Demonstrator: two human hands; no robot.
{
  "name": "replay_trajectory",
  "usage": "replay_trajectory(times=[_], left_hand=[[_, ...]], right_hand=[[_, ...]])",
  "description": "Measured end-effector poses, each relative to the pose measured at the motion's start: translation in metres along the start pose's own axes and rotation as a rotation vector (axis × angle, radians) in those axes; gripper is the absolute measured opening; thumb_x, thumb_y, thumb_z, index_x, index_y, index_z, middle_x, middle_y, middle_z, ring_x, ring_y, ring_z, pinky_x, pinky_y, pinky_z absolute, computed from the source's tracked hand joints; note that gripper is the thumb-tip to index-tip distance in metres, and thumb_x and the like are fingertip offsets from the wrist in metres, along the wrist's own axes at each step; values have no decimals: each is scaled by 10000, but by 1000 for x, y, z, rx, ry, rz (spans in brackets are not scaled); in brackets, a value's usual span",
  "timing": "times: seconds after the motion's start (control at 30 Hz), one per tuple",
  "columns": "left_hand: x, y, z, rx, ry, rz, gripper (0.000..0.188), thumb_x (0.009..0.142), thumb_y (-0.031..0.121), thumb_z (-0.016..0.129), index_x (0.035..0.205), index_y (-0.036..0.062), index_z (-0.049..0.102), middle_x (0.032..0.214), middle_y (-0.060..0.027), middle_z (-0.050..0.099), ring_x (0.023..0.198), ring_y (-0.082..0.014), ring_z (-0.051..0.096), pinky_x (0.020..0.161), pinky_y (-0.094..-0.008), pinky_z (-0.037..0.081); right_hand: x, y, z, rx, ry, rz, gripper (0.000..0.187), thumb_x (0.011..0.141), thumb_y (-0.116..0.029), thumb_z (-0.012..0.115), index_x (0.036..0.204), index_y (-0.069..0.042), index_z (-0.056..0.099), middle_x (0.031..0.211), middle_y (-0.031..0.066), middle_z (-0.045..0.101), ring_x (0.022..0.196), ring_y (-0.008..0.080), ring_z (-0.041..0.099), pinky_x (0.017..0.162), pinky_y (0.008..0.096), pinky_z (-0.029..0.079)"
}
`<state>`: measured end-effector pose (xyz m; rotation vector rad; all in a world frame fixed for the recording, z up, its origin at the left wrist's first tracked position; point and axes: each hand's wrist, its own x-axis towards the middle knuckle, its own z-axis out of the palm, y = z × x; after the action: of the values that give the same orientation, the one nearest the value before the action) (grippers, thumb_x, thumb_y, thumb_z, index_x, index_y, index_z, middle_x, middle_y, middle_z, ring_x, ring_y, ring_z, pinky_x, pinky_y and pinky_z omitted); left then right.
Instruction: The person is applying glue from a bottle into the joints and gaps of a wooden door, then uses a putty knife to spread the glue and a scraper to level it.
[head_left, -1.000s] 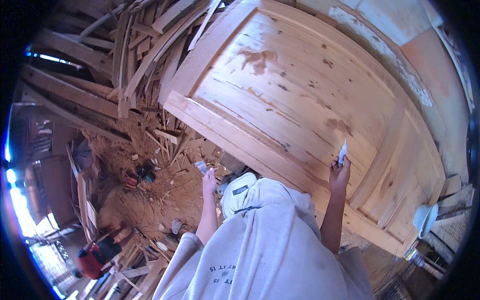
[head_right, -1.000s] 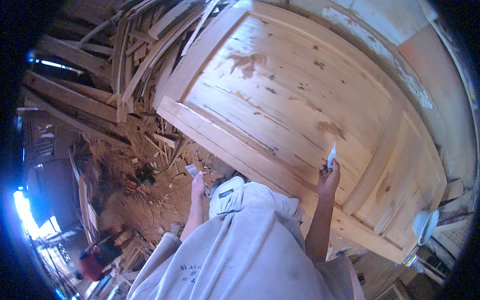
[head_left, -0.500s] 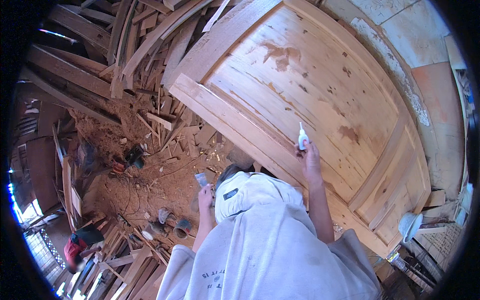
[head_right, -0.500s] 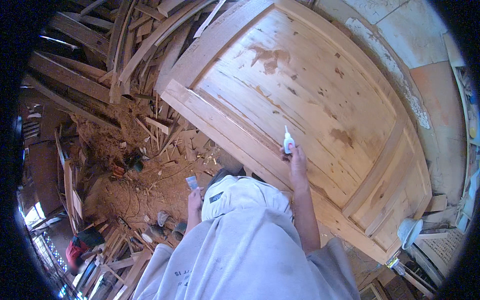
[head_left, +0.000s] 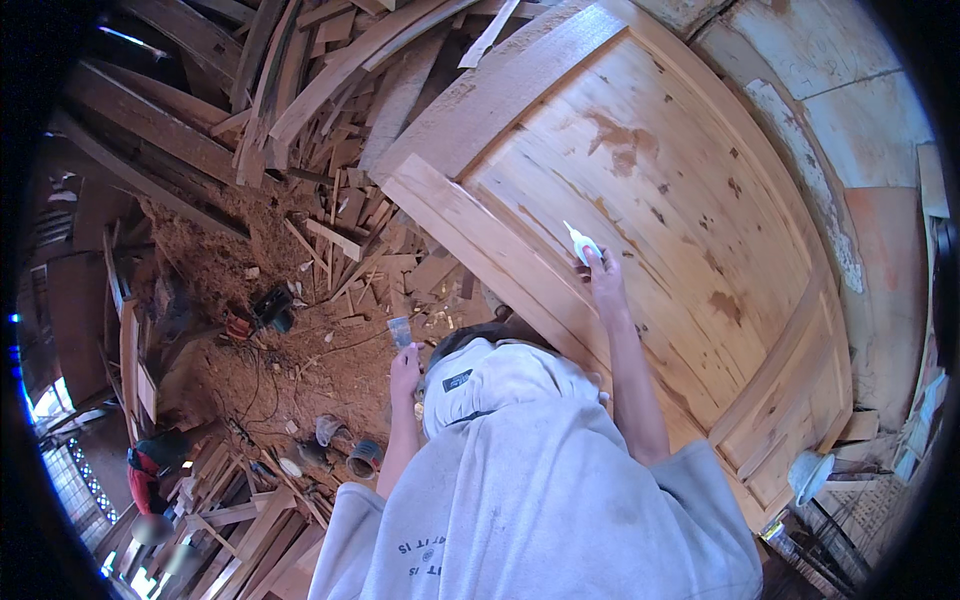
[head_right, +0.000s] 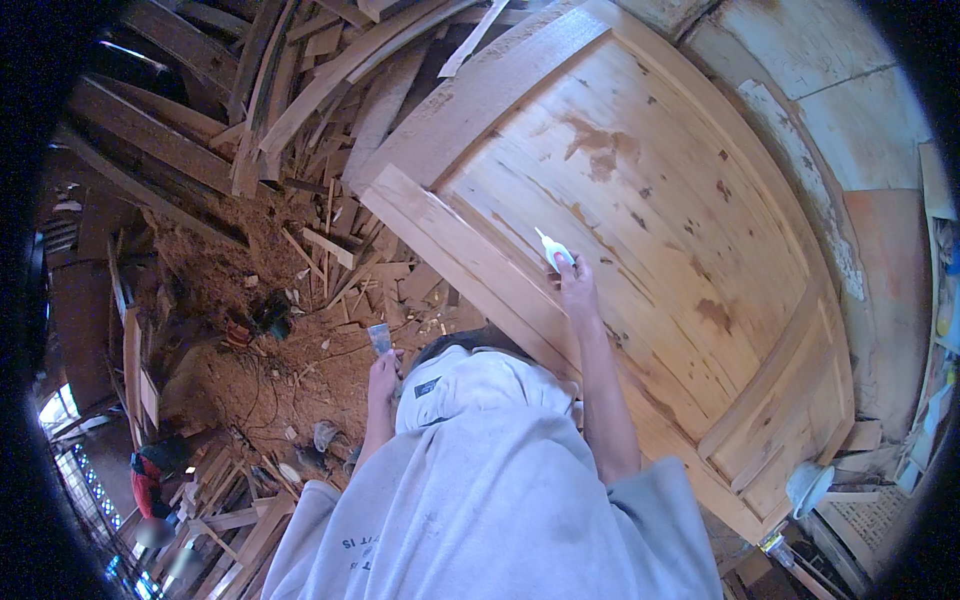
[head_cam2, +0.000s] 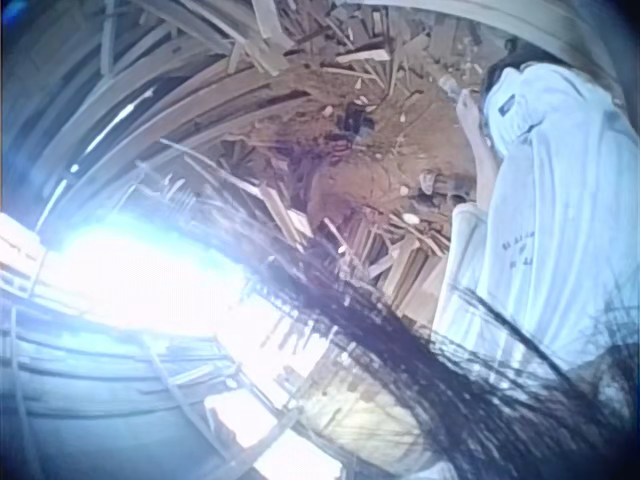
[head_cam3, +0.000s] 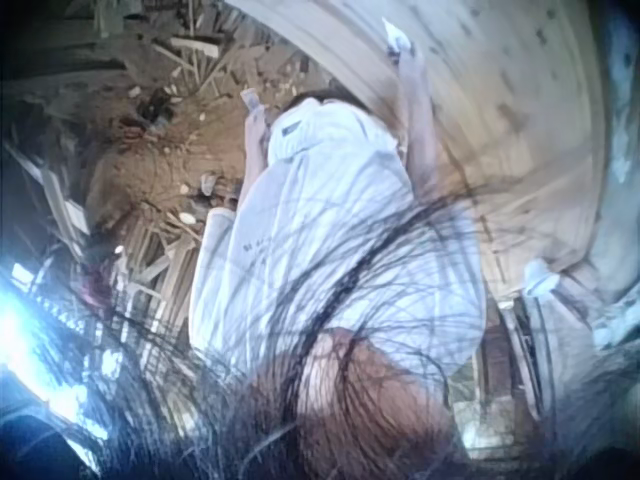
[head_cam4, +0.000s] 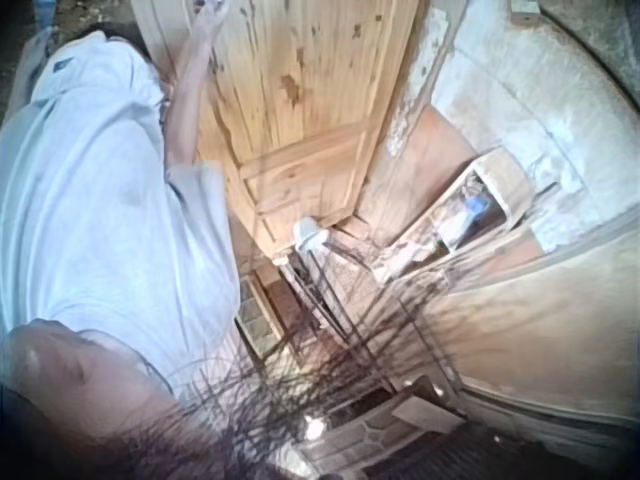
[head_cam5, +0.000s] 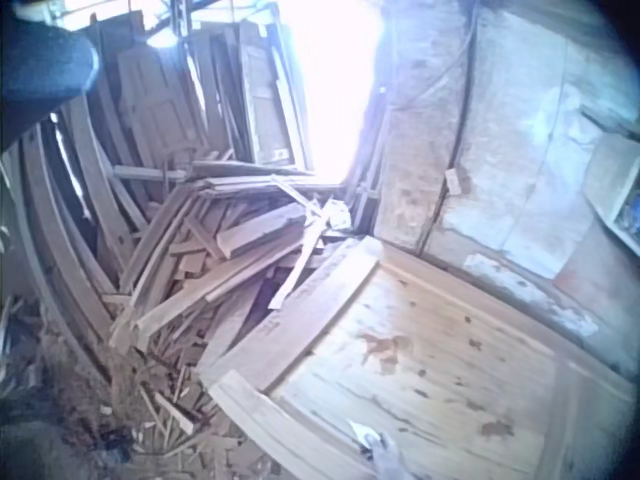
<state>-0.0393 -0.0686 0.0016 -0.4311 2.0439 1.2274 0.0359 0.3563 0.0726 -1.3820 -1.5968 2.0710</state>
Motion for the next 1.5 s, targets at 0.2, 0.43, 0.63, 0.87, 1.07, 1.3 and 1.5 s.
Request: replay_trajectory(times=[0.2, 0.43, 0.63, 0.87, 1.07, 1.3, 1.5], left_hand=[[18, 6, -17, -30, -3, -24, 358, 1012, 286, 462, 1059, 5, 678, 653, 37, 436, 577, -65, 450, 541, -237, 403], [39, -8, -17, 133, 55, -35, 409, 999, 364, 461, 1067, 43, 705, 626, 7, 485, 563, -92, 478, 536, -275, 400], [47, 12, -4, 124, 0, -45, 416, 995, 391, 461, 1060, 71, 719, 597, -8, 493, 561, -98, 470, 535, -285, 389], [55, 47, -2, 69, -18, -17, 391, 1012, 329, 452, 1041, 35, 708, 665, 33, 525, 563, -68, 459, 528, -242, 391], [52, 34, -12, 73, 32, -73, 370, 1010, 324, 451, 1054, 61, 709, 661, 32, 531, 557, -66, 454, 529, -249, 391], [36, 26, 0, 130, 91, -86, 370, 1002, 344, 458, 1037, 76, 710, 647, 10, 522, 551, -96, 463, 527, -266, 390], [38, 19, -4, 90, 81, -82, 371, 1000, 344, 459, 1049, 70, 703, 641, 2, 512, 543, -105, 468, 519, -272, 391]], right_hand=[[22, -22, 31, 61, -63, 23, 236, 970, -292, 542, 1081, -86, 574, 896, 40, 656, 794, 106, 607, 709, 267, 459], [32, -25, 38, 161, -67, 82, 282, 946, -281, 554, 1105, -50, 576, 916, 54, 673, 790, 128, 625, 717, 296, 469], [49, -28, 42, 115, -16, 68, 285, 960, -291, 551, 1083, -35, 572, 880, 63, 666, 729, 118, 616, 644, 268, 464], [113, -31, 72, -265, 139, -226, 328, 972, -341, 549, 1025, -19, 578, 782, 57, 652, 664, 107, 602, 596, 276, 475], [128, -48, 93, -476, 129, -227, 321, 977, -336, 535, 1031, -22, 571, 763, 79, 671, 652, 141, 633, 611, 319, 497], [139, -50, 96, -585, 155, -182, 338, 952, -355, 503, 1017, -27, 559, 804, 167, 675, 772, 330, 665, 720, 445, 490], [139, -51, 101, -679, 186, -190, 352, 945, -354, 496, 1046, -23, 562, 920, 265, 668, 874, 428, 652, 783, 508, 483]])
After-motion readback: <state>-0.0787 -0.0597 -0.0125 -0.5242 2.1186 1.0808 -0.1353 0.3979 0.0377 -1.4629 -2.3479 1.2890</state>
